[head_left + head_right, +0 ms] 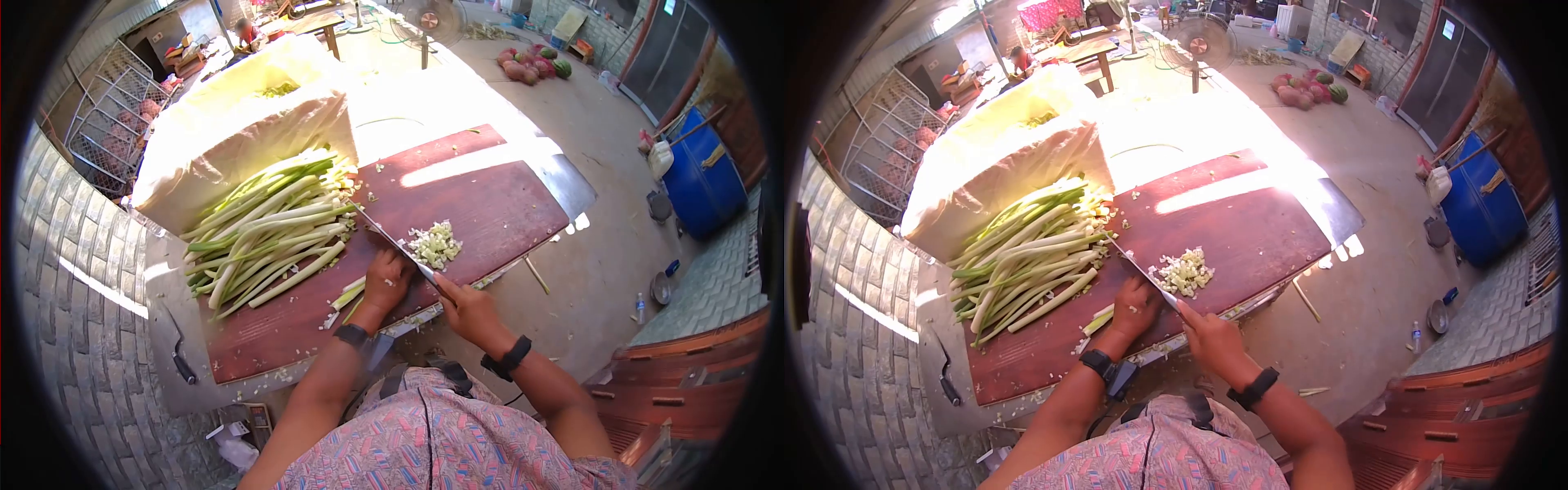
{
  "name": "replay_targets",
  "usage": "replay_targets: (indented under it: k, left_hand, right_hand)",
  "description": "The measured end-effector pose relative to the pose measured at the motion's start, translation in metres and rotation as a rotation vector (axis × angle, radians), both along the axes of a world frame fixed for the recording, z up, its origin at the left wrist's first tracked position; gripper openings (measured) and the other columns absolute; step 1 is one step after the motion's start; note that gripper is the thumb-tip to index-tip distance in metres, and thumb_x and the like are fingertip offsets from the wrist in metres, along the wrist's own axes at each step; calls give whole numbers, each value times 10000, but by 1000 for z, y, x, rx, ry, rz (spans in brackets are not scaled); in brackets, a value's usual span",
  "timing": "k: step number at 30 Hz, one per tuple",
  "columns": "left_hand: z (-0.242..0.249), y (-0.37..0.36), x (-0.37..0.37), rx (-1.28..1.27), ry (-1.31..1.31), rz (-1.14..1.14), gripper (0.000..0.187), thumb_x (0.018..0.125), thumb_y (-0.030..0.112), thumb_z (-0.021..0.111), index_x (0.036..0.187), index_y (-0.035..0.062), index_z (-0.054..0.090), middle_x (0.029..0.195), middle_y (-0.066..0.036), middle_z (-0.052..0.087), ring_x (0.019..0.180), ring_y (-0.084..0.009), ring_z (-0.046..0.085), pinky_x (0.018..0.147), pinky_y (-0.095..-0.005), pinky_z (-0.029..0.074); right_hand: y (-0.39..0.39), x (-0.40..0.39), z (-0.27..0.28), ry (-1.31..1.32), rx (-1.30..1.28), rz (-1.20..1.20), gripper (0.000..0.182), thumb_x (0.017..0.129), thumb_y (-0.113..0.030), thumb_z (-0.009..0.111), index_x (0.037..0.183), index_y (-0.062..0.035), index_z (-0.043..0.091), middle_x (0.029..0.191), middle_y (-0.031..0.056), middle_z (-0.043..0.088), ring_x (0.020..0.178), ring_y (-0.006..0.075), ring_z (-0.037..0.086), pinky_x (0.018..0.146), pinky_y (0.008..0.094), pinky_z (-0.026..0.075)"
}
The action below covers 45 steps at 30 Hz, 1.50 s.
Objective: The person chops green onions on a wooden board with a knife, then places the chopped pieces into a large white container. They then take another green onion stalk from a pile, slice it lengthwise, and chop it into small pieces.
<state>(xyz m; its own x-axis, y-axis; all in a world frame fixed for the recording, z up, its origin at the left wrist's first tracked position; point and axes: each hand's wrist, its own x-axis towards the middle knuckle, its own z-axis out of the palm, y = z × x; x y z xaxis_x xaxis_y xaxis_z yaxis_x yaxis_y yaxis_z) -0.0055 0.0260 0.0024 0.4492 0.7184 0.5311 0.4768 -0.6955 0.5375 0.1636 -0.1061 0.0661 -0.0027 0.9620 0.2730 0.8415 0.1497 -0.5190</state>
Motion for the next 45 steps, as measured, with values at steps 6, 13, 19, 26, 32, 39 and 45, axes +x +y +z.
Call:
replay_targets:
  k: [6,13,19,26,32,39,45]
  left_hand:
    - [17,-8,-9,-72,44,-37,122,728,52,680,838,58,628,882,-123,577,867,-348,560,753,-438,473]
    - [3,-7,-13,-60,10,-40,176,731,45,697,897,36,639,957,-148,612,884,-363,591,755,-431,494]
    - [3,-5,-11,-47,-50,-80,149,731,32,693,872,40,645,954,-142,621,879,-363,592,749,-429,490]
    - [5,-6,-9,29,-34,-55,103,722,26,684,784,41,603,843,-119,576,799,-336,550,697,-427,465]
    - [8,-8,-12,-56,-22,-39,136,705,-4,694,797,39,604,879,-112,598,831,-333,574,725,-412,476]
    - [4,-12,-10,-73,-130,-21,124,706,4,677,809,30,613,860,-136,581,843,-351,576,715,-425,488]
    - [2,-8,-12,-93,-44,-64,233,728,33,700,958,39,656,1008,-159,613,942,-360,599,801,-412,510]
  right_hand:
    - [16,2,-14,200,172,-1,449,840,-152,650,1285,-171,592,654,145,575,593,344,596,549,455,477]
    - [-40,12,41,62,-33,-21,453,815,-103,667,1262,-133,605,743,157,629,658,344,619,589,425,483]
    - [-51,16,52,14,-50,5,465,839,-175,655,1298,-192,583,635,128,551,555,329,572,521,444,463]
    - [-9,2,15,22,-84,-5,465,841,-155,657,1299,-172,579,696,162,597,611,355,602,566,450,484]
    - [5,-2,-9,278,56,-74,438,829,-108,659,1264,-125,607,806,196,655,679,361,636,608,416,504]
    - [-44,10,48,67,-66,-6,450,814,-100,662,1261,-125,607,758,174,633,671,347,626,601,420,494]
    - [-48,7,60,-4,-155,-9,465,828,-110,649,1287,-149,585,724,161,612,633,343,611,584,440,486]
